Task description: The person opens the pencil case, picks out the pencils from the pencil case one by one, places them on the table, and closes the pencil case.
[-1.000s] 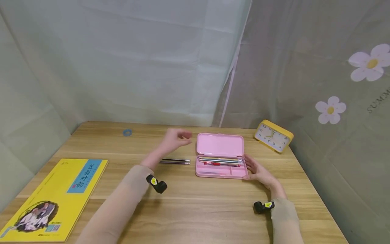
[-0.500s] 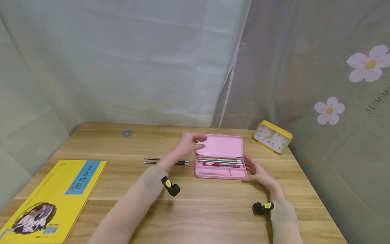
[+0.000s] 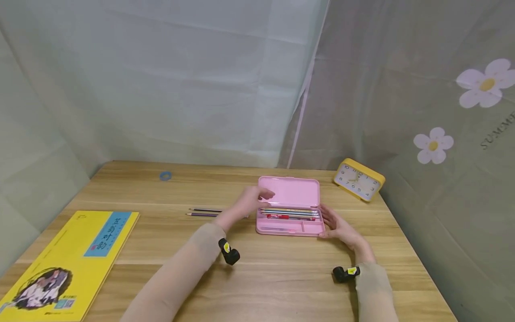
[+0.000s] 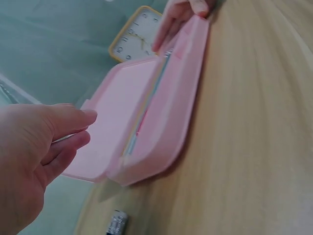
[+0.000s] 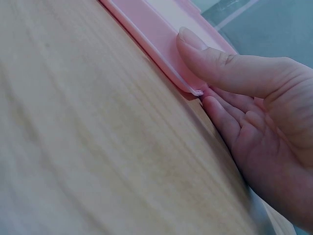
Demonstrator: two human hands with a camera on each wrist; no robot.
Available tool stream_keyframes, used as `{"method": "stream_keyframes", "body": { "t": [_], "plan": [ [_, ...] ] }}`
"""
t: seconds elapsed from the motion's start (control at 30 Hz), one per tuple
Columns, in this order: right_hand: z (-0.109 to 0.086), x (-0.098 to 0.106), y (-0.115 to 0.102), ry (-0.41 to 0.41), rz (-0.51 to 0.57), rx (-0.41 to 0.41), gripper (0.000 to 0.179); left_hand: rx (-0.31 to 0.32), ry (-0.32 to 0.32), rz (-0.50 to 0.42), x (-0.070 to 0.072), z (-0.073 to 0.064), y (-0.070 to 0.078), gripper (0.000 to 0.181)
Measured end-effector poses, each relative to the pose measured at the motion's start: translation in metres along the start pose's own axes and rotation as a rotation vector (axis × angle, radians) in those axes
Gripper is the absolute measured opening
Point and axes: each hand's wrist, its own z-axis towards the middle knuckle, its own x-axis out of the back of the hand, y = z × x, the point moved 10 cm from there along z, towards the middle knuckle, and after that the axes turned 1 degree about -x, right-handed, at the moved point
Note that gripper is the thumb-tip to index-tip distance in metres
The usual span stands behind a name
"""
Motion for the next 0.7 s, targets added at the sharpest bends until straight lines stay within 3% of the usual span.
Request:
{"method": "stream_keyframes", "body": {
  "t": [0.43, 0.7],
  "plan": [
    [0.0, 0.001, 0.001, 0.002, -0.003, -0.012, 0.1, 0.017, -0.123, 0.019, -0.026, -0.007, -0.007, 0.03],
    [0.0, -0.002, -0.004, -0.007, 0.002, 0.042, 0.101, -0.025, -0.124, 0.058, -0.029, -0.007, -0.004, 0.03]
  ]
}}
